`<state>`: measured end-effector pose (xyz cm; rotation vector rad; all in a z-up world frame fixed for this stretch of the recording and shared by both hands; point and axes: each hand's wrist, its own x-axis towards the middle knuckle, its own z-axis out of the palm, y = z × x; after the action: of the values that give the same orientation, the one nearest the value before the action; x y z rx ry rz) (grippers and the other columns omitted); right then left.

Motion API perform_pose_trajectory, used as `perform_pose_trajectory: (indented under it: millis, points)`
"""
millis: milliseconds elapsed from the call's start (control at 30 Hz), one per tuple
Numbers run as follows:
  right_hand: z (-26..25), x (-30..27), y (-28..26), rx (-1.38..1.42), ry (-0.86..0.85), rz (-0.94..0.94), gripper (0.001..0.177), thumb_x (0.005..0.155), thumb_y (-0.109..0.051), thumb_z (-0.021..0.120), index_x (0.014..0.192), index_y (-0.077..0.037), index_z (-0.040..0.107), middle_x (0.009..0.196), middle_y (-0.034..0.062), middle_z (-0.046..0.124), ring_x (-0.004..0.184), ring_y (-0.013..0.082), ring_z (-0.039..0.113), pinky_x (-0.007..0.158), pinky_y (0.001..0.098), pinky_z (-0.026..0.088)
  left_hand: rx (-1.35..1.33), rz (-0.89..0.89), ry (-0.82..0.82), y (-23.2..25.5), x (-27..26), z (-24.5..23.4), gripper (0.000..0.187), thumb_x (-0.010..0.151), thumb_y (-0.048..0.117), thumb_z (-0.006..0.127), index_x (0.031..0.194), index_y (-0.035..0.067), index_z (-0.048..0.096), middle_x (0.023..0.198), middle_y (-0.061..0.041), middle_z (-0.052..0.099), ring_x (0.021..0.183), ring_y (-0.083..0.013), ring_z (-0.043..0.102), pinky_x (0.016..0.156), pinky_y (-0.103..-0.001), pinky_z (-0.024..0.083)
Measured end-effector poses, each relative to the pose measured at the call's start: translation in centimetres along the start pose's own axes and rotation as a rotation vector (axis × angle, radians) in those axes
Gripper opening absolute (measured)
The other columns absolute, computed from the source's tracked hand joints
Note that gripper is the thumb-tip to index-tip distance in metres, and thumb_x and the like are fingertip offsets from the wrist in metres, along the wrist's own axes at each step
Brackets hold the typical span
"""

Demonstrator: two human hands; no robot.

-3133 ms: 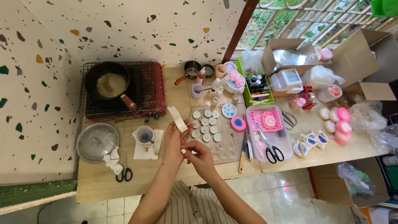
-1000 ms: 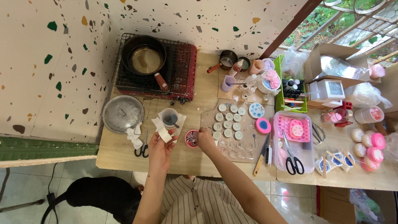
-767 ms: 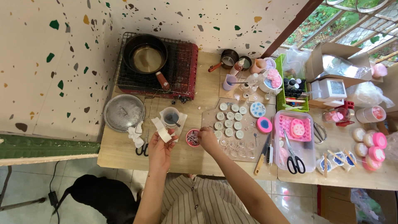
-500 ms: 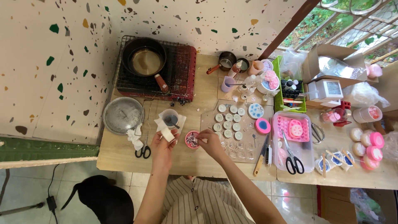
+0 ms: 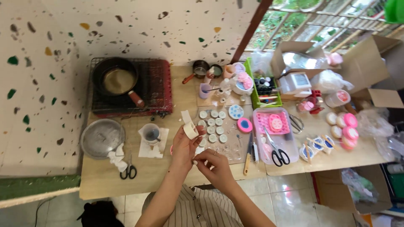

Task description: The recorder prepares candle wicks by applying adhesive tabs and placing them inside metal tealight containers.

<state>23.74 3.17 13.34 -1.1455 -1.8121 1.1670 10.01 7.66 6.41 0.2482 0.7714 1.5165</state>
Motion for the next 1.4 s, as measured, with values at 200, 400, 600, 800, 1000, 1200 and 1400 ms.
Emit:
perform_pose_trajectory:
  millis: [200,400,600,800,1000,1200,1400]
  points:
    - [-0.5,-2.3,2.1,0.282,0.063,0.12,0.008,0.09,0.004,0.069,0.095,-0.002,0.067,0.101,0.0034,0.062,0.091,0.0121,0.063,0.069,0.0254,0.058,-0.081,-0.168,-0.07,-1.1,-0.8,3.4,0.016,0.096,0.014,0.062,0.111,0.009,0.064,0.107,-0.011,0.073,0.097,-0.0248,0.072,0.086,-0.036,0.055]
    - [-5.5,-4.0,6.1,0.431,0.249,0.018,0.008,0.094,0.002,0.067,0.099,-0.003,0.063,0.11,0.0058,0.057,0.101,0.0163,0.059,0.085,0.0297,0.053,0.123,-0.144,-0.177,-1.1,-2.3,6.0,0.016,0.095,0.009,0.061,0.111,0.007,0.061,0.106,-0.009,0.074,0.09,-0.0222,0.072,0.076,-0.034,0.058]
    - [-11.5,-3.7,-0.7,0.515,0.206,0.076,0.005,0.091,-0.007,0.07,0.095,-0.006,0.066,0.135,0.0023,0.061,0.122,0.0145,0.061,0.099,0.0325,0.054,0.504,-0.181,-0.47,-1.7,-2.6,6.2,0.012,0.096,0.004,0.064,0.108,0.002,0.066,0.093,-0.003,0.071,0.081,-0.0102,0.065,0.065,-0.027,0.055]
    - [-13.0,-4.9,2.3,0.413,0.335,0.195,0.012,0.09,-0.004,0.079,0.1,0.001,0.074,0.099,0.0065,0.07,0.091,0.0144,0.066,0.082,0.0287,0.054,0.628,-0.341,-0.688,0.3,-3.6,9.5,0.015,0.091,0.001,0.067,0.106,-0.002,0.071,0.091,-0.003,0.072,0.08,-0.0091,0.065,0.069,-0.026,0.054]
    - [-13.1,-5.9,1.9,0.542,0.436,0.217,0.012,0.088,-0.006,0.077,0.096,0.002,0.073,0.089,0.0068,0.074,0.08,0.0163,0.069,0.077,0.0305,0.057,0.636,-0.46,-0.791,1.7,-4.5,10.2,0.03,0.087,-0.003,0.065,0.116,-0.004,0.072,0.103,-0.008,0.078,0.089,-0.0096,0.07,0.079,-0.026,0.057]
    - [-12.8,-6.4,2.0,0.419,0.452,0.205,0.014,0.086,-0.002,0.078,0.098,0.004,0.075,0.098,0.0079,0.072,0.088,0.0164,0.069,0.08,0.0308,0.057,0.656,-0.441,-0.758,1.1,-5.0,9.8,0.038,0.085,-0.006,0.063,0.123,-0.004,0.072,0.106,-0.007,0.078,0.092,-0.009,0.07,0.079,-0.025,0.056]
    - [-11.9,-6.9,1.6,0.488,0.426,0.138,0.011,0.086,0.001,0.077,0.096,0.005,0.074,0.11,0.0086,0.068,0.092,0.018,0.07,0.084,0.0323,0.059,0.678,-0.398,-0.688,0.5,-5.3,9.7,0.04,0.087,-0.007,0.063,0.126,-0.002,0.071,0.107,-0.007,0.078,0.09,-0.0094,0.069,0.077,-0.024,0.055]
